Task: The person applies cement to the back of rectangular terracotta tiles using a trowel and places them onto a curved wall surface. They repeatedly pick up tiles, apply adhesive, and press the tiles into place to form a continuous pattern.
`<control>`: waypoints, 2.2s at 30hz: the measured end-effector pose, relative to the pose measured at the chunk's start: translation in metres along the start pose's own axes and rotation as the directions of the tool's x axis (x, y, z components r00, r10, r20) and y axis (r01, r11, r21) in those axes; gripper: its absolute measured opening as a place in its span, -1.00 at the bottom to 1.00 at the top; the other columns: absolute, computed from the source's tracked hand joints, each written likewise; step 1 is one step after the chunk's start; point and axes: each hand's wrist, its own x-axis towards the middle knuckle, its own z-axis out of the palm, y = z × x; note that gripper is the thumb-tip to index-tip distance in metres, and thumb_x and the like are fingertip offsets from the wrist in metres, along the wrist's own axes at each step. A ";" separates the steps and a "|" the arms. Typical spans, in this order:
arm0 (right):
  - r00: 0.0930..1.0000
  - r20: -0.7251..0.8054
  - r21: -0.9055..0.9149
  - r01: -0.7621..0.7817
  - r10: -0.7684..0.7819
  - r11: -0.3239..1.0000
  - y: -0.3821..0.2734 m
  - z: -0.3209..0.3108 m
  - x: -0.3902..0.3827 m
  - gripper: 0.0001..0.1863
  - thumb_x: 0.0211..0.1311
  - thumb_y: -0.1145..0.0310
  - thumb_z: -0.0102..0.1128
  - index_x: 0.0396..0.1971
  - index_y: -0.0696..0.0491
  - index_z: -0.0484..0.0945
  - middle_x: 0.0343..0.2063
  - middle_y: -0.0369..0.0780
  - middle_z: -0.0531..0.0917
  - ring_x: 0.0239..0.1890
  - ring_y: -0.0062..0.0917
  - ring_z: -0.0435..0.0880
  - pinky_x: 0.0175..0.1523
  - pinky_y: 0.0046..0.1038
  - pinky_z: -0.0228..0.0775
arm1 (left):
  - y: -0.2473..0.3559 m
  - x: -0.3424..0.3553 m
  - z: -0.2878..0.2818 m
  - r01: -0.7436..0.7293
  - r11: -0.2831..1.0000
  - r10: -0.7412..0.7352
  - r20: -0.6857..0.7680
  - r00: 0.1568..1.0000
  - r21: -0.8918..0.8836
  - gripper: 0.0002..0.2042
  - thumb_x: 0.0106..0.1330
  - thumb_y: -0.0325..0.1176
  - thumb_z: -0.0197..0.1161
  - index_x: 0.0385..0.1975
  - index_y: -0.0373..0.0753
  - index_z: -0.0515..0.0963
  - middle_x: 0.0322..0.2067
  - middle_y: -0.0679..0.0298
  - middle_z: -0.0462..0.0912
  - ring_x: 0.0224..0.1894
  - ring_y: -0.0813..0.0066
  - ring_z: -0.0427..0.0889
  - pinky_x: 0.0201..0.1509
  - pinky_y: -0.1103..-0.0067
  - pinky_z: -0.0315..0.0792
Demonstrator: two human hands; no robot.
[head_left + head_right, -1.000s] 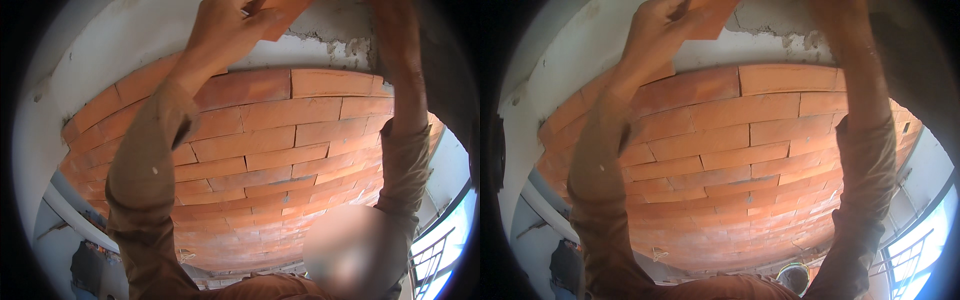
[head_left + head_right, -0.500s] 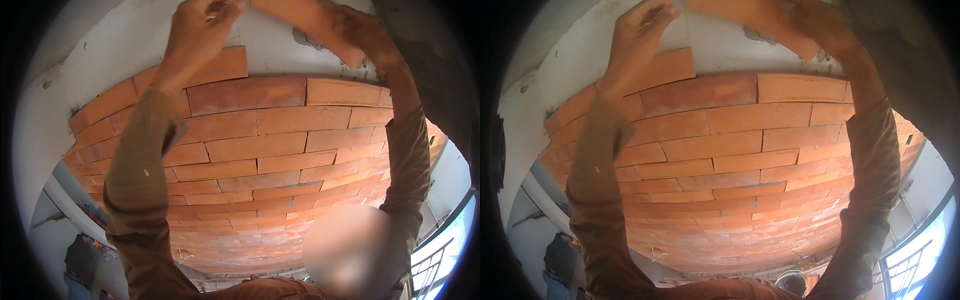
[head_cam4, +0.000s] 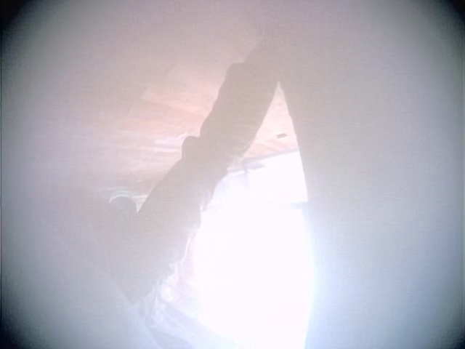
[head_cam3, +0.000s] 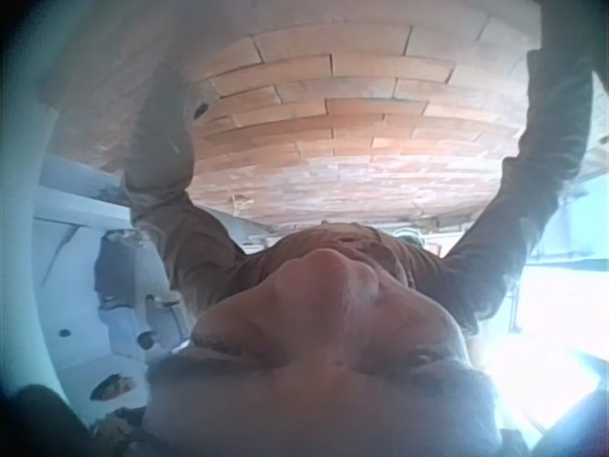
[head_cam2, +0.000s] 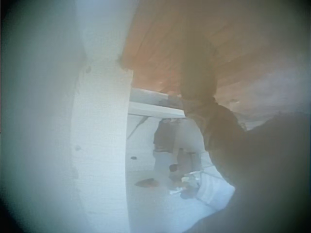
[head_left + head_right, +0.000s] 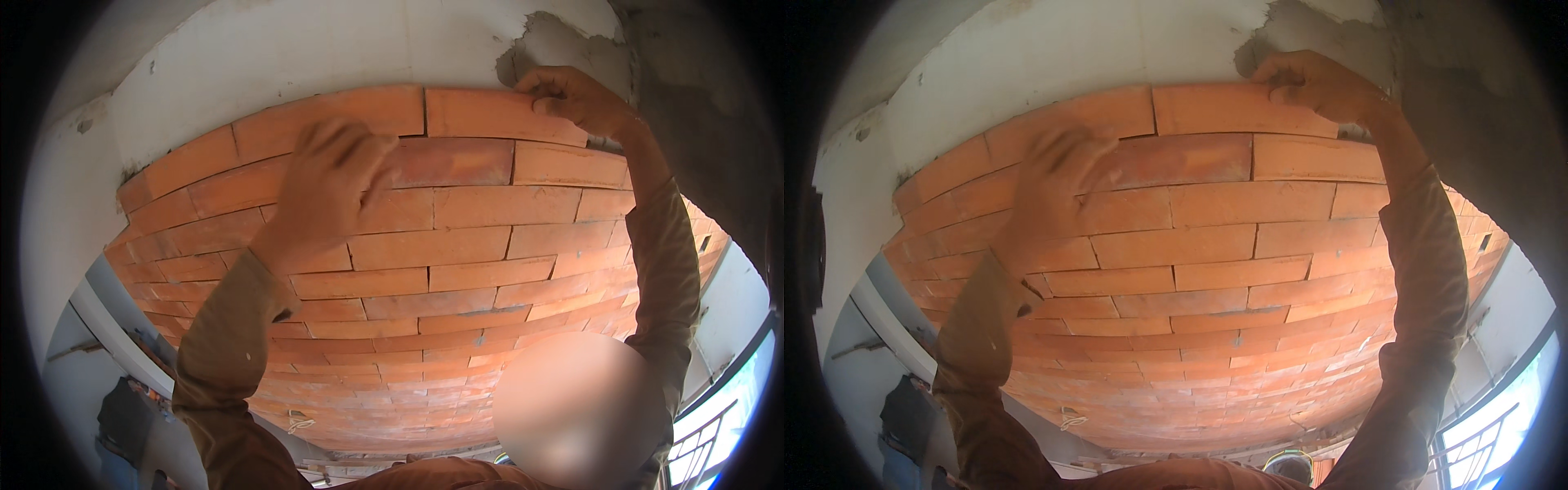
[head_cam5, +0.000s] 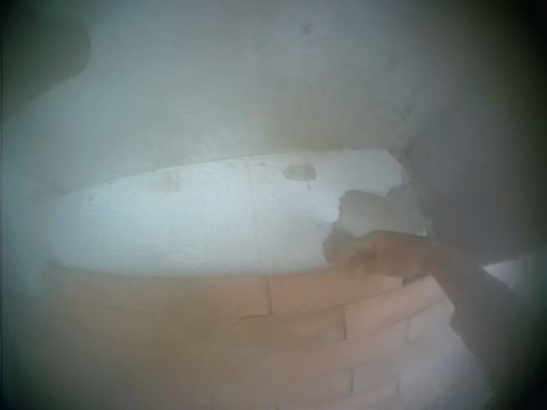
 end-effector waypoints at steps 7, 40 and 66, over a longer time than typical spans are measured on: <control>1.000 0.002 0.018 -0.008 0.008 1.000 0.000 -0.003 0.002 -0.64 0.30 0.33 0.26 0.05 0.13 0.54 -0.16 -0.29 0.61 -0.07 -0.60 0.52 0.12 -0.48 0.33 | 0.019 -0.028 0.007 -0.127 0.991 0.124 0.084 0.989 0.031 -0.75 0.17 -0.30 0.38 -0.22 -0.24 0.55 -0.30 0.29 0.56 -0.07 0.26 0.51 0.04 0.31 0.41; 0.999 -0.012 -0.003 0.045 -0.045 0.999 -0.003 0.004 0.006 -0.61 0.18 0.32 0.25 -0.03 0.20 0.55 -0.14 -0.25 0.62 -0.05 -0.59 0.54 0.13 -0.47 0.35 | 0.259 -0.214 -0.017 0.411 -0.889 0.263 0.512 0.818 -0.201 -0.37 0.46 0.06 0.10 0.36 -0.27 0.33 0.36 -0.02 0.34 0.47 0.14 0.20 0.53 0.29 0.05; 0.997 -0.048 0.119 -0.046 0.052 0.992 -0.002 0.003 0.004 -0.68 0.21 0.39 0.23 -0.04 0.17 0.56 -0.15 -0.26 0.63 -0.01 -0.58 0.55 0.15 -0.46 0.36 | 0.284 -0.385 -0.024 0.990 -0.135 0.340 0.937 0.075 -0.031 -0.45 0.41 -0.11 0.21 0.27 -0.35 0.43 0.19 -0.07 0.55 0.25 0.16 0.51 0.32 0.45 0.34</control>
